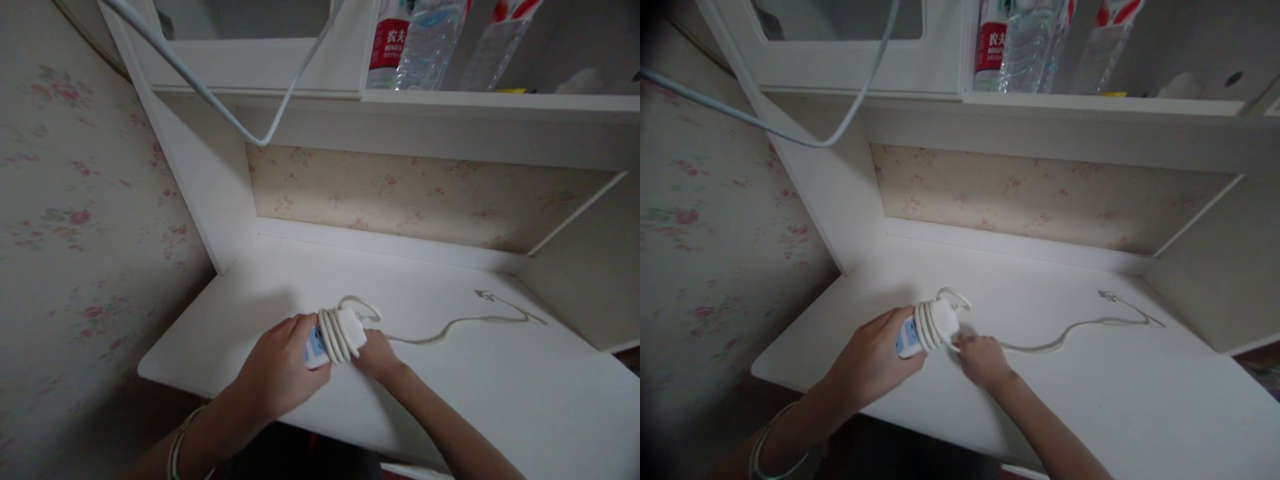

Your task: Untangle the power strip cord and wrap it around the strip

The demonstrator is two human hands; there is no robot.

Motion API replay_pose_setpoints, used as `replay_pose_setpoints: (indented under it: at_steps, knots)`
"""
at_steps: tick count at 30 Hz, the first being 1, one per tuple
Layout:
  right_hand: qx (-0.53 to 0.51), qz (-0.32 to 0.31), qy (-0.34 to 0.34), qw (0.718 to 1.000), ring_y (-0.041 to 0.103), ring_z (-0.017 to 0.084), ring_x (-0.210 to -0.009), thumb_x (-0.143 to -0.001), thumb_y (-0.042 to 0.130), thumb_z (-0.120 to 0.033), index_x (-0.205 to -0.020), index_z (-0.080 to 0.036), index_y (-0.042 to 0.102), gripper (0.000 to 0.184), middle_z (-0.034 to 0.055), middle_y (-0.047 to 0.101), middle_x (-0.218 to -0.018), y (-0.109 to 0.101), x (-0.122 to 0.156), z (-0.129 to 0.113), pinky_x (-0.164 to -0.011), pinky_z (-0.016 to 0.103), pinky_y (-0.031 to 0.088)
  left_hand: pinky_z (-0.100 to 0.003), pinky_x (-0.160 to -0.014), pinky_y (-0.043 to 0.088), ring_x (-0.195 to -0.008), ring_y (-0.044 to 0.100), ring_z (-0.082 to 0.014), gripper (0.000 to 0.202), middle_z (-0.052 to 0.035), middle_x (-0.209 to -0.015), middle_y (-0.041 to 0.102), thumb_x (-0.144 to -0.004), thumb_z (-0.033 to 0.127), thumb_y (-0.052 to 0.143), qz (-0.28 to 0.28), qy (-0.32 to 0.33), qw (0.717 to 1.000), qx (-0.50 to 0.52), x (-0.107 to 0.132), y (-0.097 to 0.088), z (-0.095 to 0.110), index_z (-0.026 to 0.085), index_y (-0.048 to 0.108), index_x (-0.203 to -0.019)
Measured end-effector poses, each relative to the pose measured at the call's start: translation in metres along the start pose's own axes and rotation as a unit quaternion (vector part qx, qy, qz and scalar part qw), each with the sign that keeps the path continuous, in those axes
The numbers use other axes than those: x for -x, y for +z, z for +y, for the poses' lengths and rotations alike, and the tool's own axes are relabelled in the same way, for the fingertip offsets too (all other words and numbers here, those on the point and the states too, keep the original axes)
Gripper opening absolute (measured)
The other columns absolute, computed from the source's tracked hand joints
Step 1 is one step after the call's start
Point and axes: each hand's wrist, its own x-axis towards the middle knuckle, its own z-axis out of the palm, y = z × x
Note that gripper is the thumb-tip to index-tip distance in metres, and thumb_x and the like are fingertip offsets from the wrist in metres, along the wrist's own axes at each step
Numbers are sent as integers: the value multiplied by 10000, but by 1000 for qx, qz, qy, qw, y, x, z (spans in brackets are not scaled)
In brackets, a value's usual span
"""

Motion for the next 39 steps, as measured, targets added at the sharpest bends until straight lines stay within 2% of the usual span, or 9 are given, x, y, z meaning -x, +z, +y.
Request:
replay_pose_setpoints:
  at_steps: [4,8,13,19,22,26,32,35,39]
  knots:
    - [-7,71,-74,995,668,206,-609,-959,377,-296,-895,-193,537,201,53,698,-716,6,35,-10,-515,266,317,-305,-757,460,-868,603,-214,230,-58,-937,639,-771,229,567,53,-49,993,-91,-22,11,-23,192,544,-997]
    - [2,132,-118,984,600,161,-518,-942,379,-197,-836,-190,496,157,19,653,-681,-10,57,-21,-479,301,198,-320,-802,455,-896,595,-226,194,-86,-959,624,-794,182,554,53,-43,986,-152,-34,41,-31,165,548,-987]
    - [17,165,-185,969,549,150,-522,-929,438,-274,-807,-187,516,169,18,629,-675,-32,61,-31,-504,324,132,-339,-787,471,-890,588,-237,251,-91,-967,600,-797,181,581,32,-16,986,-161,-35,70,-23,145,531,-1041]
    - [26,254,-226,940,493,120,-482,-976,400,-337,-700,-184,549,349,2,607,-576,-54,49,-16,-529,325,134,-357,-842,466,-919,573,-229,204,-88,-977,598,-816,118,538,-28,42,984,-171,-23,82,-23,145,545,-1018]
    - [26,293,-241,925,469,108,-471,-968,417,-363,-661,-179,563,387,-1,593,-534,-71,39,-5,-543,315,156,-378,-865,472,-943,578,-244,256,-82,-1018,613,-792,195,600,-66,92,984,-139,-12,77,-14,159,548,-1040]
    - [-12,292,-205,934,437,101,-449,-972,369,-384,-587,-170,553,477,10,552,-478,-85,22,10,-546,305,177,-396,-823,490,-907,590,-254,374,-61,-1021,629,-752,302,649,-105,159,975,-110,2,54,4,178,521,-1081]
    - [-195,211,-127,949,440,97,-466,-992,238,-423,-550,-169,517,581,-8,485,-473,-67,1,19,-546,255,268,-348,-792,477,-885,604,-229,342,-26,-963,639,-725,314,641,-127,234,962,-59,14,22,17,208,512,-1023]
    - [-304,145,-62,940,487,107,-499,-992,172,-456,-559,-170,533,632,1,516,-495,-47,-3,17,-545,226,332,-330,-772,474,-855,613,-219,305,-18,-924,641,-705,306,636,-96,200,975,-32,12,13,15,207,513,-965]
    - [-279,101,-34,954,571,148,-568,-991,199,-430,-696,-157,630,590,52,638,-611,-21,7,13,-533,240,363,-325,-749,476,-875,637,-237,376,-41,-947,664,-725,311,619,-17,75,996,-40,-1,3,3,203,496,-1063]
